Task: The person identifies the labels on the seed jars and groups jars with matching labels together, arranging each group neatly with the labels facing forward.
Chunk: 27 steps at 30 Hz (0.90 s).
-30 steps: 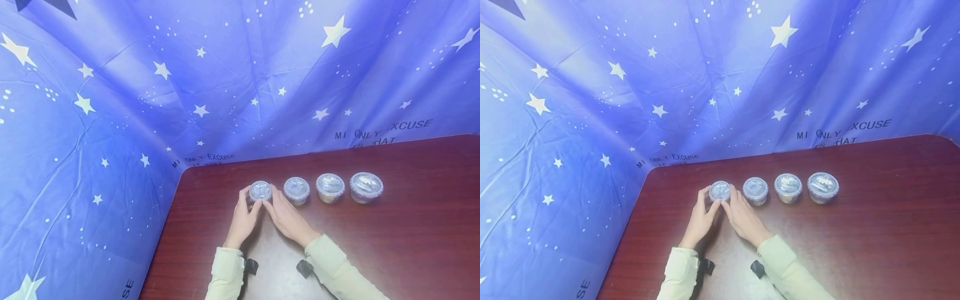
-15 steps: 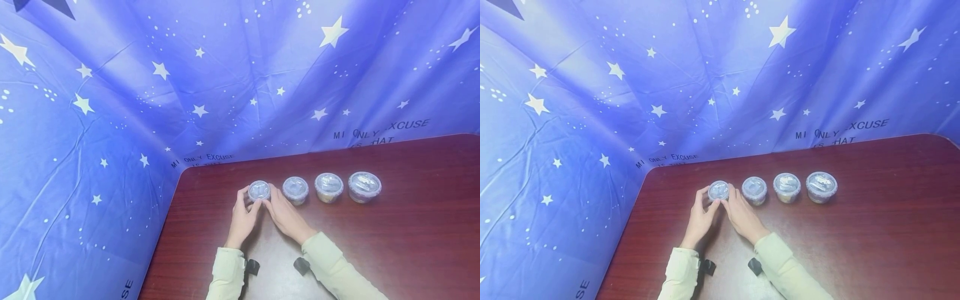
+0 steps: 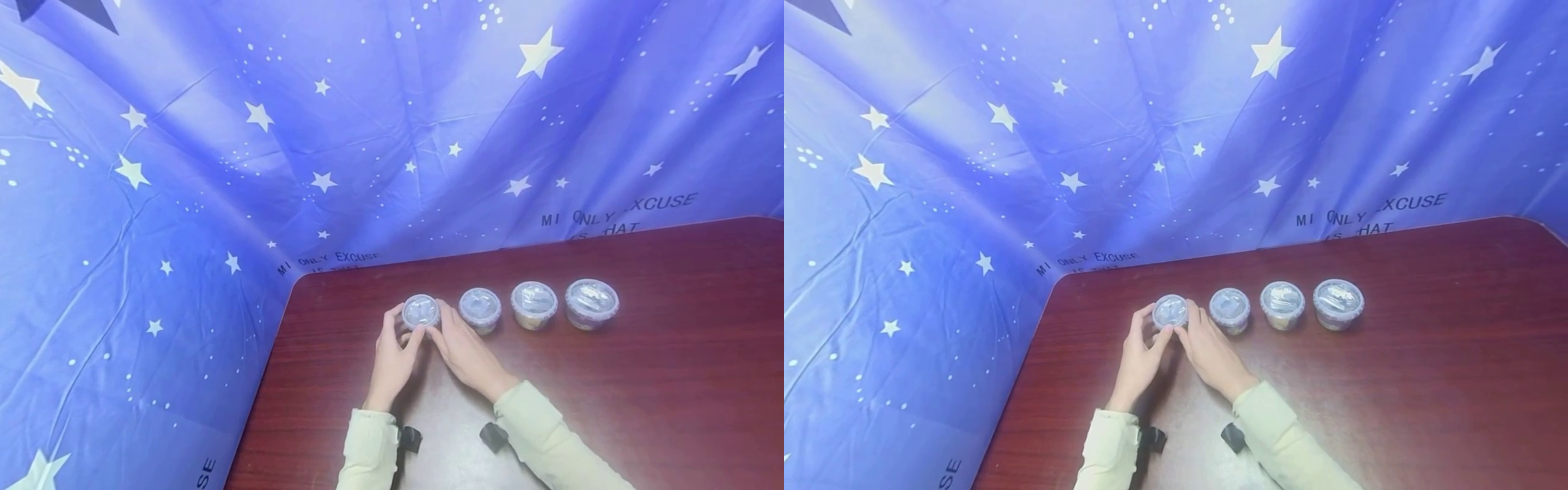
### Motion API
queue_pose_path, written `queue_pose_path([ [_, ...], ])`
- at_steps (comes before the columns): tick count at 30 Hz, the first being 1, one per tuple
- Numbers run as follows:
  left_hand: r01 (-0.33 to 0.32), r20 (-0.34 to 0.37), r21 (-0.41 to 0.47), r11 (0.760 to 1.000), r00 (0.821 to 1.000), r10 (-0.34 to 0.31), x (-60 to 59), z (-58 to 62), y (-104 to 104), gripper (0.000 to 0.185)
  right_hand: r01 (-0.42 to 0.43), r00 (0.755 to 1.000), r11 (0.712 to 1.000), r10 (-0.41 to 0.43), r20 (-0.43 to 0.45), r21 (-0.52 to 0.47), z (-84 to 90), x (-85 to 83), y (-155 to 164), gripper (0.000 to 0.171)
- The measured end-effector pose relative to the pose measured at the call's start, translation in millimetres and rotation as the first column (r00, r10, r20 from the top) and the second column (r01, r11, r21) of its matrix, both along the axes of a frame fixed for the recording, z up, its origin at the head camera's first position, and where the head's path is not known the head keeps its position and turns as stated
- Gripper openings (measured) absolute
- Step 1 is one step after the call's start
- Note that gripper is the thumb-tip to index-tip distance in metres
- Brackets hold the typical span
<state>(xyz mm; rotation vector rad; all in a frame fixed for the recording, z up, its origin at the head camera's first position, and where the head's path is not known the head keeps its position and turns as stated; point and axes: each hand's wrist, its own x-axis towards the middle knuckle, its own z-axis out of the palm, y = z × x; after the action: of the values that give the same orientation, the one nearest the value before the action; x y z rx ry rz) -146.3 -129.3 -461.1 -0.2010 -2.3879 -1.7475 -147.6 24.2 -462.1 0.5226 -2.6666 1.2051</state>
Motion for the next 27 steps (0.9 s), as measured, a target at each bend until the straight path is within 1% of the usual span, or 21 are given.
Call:
queue_pose_path([
  [5,-0.005,-0.009,-0.02,1.0,1.0,0.005,3.9,5.8,1.7,0.05,0.006,1.0,1.0,-0.006,-0.003,-0.007,5.6,5.4,2.0,0.056],
  [10,-0.016,-0.012,-0.005,1.0,1.0,0.016,11.7,10.1,1.6,0.05,0.008,1.0,1.0,-0.008,-0.007,-0.005,10.5,10.8,4.5,0.056],
  [13,-0.028,-0.034,0.013,1.0,0.999,0.028,17.4,12.6,1.3,0.05,0.001,1.0,1.0,-0.001,-0.005,-0.013,14.1,14.0,6.4,0.056],
  [17,-0.034,-0.069,0.044,0.998,0.997,0.037,21.9,16.0,3.9,0.05,0.008,1.0,0.999,-0.008,-0.006,-0.05,19.5,18.6,11.0,0.056],
  [18,-0.036,-0.065,0.051,0.998,0.997,0.039,23.3,19.4,5.7,0.051,0.014,1.0,0.998,-0.014,-0.003,-0.057,20.8,19.9,12.4,0.056],
  [24,-0.008,-0.049,0.104,0.995,0.999,0.013,38.3,53.0,17.3,0.05,0.041,0.999,0.995,-0.041,-0.005,-0.088,23.3,26.8,20.5,0.056],
  [25,0.0,-0.053,0.11,0.994,0.999,0.006,39.7,55.5,18.2,0.05,0.043,0.999,0.994,-0.044,-0.007,-0.097,23.1,27.8,21.8,0.057],
  [27,0.008,-0.049,0.118,0.993,0.999,-0.002,39.3,54.6,19.2,0.05,0.047,0.999,0.992,-0.047,0.004,-0.118,23.8,29.9,24.7,0.057],
])
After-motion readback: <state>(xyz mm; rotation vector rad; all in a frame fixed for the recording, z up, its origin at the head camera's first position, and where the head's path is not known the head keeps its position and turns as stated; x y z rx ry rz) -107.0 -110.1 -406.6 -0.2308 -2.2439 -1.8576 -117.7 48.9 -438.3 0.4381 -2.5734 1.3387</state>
